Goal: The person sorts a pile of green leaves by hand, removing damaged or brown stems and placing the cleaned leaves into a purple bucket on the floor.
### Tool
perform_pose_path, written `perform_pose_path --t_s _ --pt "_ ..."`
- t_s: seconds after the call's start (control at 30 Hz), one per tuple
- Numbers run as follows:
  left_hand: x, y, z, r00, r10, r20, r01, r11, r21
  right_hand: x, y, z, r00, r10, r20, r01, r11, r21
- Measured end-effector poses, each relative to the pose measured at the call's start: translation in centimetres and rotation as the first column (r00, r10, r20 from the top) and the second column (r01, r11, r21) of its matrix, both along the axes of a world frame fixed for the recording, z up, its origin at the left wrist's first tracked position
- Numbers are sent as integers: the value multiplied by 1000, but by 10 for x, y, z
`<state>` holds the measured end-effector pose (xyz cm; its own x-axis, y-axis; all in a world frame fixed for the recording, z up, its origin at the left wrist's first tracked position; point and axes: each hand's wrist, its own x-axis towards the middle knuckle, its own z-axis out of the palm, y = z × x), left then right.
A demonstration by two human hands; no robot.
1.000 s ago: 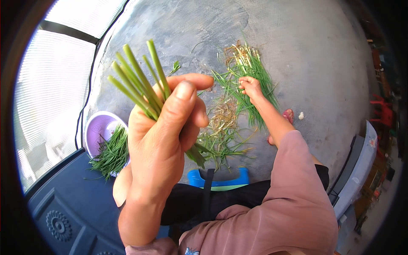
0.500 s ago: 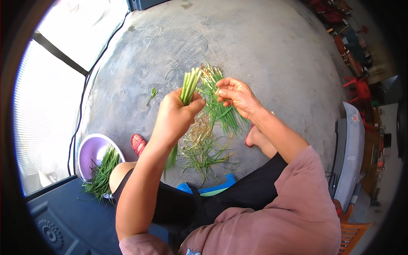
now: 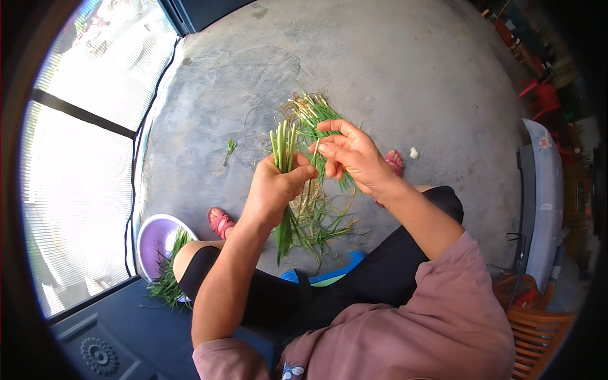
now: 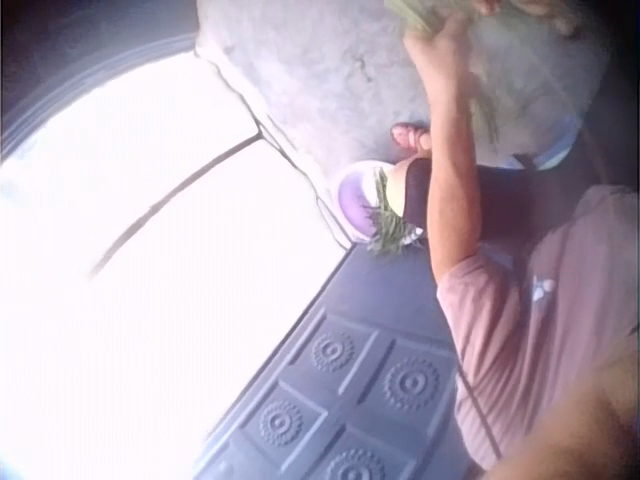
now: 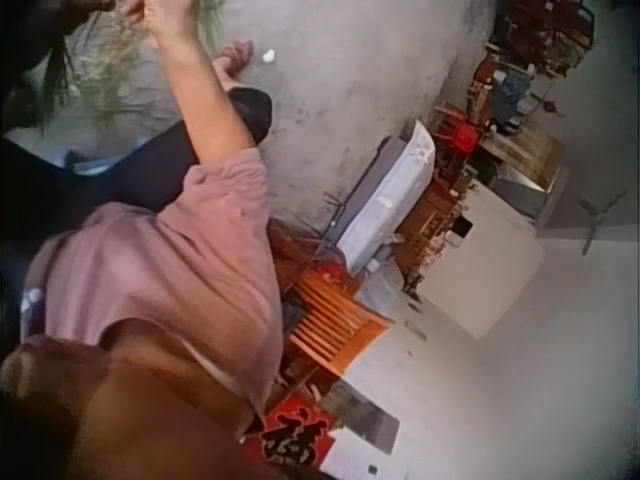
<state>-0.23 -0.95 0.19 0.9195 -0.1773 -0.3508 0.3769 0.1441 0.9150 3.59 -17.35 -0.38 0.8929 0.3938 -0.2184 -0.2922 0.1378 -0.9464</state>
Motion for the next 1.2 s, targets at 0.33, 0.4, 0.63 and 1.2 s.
perform_pose_path --t_s 0.33,0.4,0.63,1.2 --pt "1 -1 5 999 20 -49 -23 998 -59 -3 -6 -5 977 178 -118 -181 983 -15" --pt "1 -1 7 999 7 -54 -10 999 -51 -4 -5 -1 983 162 -87 -168 983 -73" --pt "-5 3 5 997 -23 -79 21 999 -31 -9 -1 -7 939 99 328 48 909 -414" --pt "-9 13 2 982 35 -187 -65 986 -153 -1 -13 -7 947 311 79 -240 849 -471"
